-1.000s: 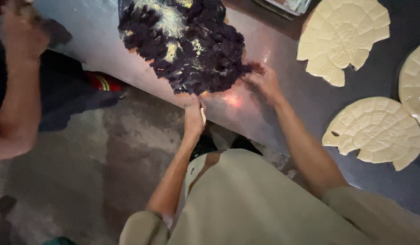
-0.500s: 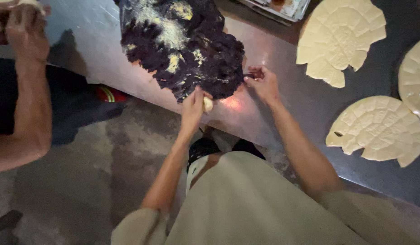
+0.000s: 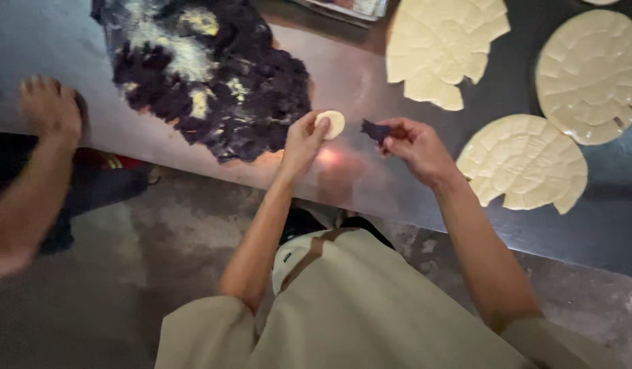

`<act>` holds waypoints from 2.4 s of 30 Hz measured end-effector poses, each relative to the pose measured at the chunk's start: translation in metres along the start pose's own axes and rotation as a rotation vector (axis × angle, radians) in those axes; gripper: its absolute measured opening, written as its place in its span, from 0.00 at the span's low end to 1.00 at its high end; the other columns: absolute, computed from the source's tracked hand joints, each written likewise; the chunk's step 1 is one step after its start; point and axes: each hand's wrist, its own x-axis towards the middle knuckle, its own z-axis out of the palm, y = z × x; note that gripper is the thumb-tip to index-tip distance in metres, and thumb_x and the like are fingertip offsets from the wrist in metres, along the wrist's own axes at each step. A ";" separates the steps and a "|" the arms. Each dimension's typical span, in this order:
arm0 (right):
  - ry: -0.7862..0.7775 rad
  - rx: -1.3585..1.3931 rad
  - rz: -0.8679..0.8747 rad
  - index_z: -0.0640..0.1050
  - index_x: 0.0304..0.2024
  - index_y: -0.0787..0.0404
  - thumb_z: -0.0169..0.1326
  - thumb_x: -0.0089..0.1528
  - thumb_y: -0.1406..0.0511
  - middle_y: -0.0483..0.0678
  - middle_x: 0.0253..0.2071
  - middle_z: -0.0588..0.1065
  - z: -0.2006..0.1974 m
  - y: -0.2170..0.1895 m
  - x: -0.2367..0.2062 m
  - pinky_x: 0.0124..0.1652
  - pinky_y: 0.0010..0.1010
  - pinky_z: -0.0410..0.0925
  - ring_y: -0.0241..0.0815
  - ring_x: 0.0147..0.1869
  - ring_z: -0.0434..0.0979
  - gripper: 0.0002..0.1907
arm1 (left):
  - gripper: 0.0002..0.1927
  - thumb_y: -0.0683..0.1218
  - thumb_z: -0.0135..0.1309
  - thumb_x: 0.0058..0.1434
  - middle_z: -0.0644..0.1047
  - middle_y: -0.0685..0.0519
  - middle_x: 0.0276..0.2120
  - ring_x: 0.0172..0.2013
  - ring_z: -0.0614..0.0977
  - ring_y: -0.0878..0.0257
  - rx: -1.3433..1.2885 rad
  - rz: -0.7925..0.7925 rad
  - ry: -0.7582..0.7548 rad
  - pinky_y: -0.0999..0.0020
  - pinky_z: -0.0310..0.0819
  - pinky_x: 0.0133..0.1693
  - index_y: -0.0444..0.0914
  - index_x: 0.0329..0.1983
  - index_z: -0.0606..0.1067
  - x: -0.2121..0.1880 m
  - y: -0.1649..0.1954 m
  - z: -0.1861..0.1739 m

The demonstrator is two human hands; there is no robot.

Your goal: The person repeatedly takes small pieces of dough, rolls them into balls, and places them on a metal tray. A coworker works alongside at the same table, handling similar dough pieces.

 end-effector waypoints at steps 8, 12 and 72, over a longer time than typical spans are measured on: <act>0.003 0.103 -0.138 0.73 0.52 0.67 0.62 0.64 0.72 0.50 0.41 0.78 0.024 -0.022 0.052 0.45 0.32 0.77 0.40 0.43 0.81 0.16 | 0.22 0.47 0.54 0.69 0.79 0.51 0.48 0.46 0.81 0.65 -0.172 -0.125 0.148 0.71 0.79 0.45 0.31 0.62 0.72 -0.100 0.006 0.013; -0.046 -0.142 -0.536 0.76 0.55 0.67 0.65 0.65 0.71 0.51 0.46 0.77 0.087 -0.012 0.136 0.51 0.29 0.75 0.38 0.50 0.78 0.18 | 0.22 0.48 0.53 0.68 0.79 0.51 0.50 0.49 0.81 0.63 -0.241 -0.236 0.321 0.67 0.78 0.51 0.33 0.63 0.71 -0.156 0.017 -0.014; 0.112 -0.200 -0.270 0.71 0.61 0.63 0.61 0.61 0.72 0.49 0.59 0.73 -0.062 -0.011 -0.051 0.58 0.33 0.73 0.41 0.60 0.77 0.25 | 0.23 0.41 0.53 0.71 0.75 0.49 0.58 0.56 0.78 0.61 -0.337 -0.009 0.000 0.62 0.77 0.58 0.35 0.68 0.67 -0.069 0.013 0.167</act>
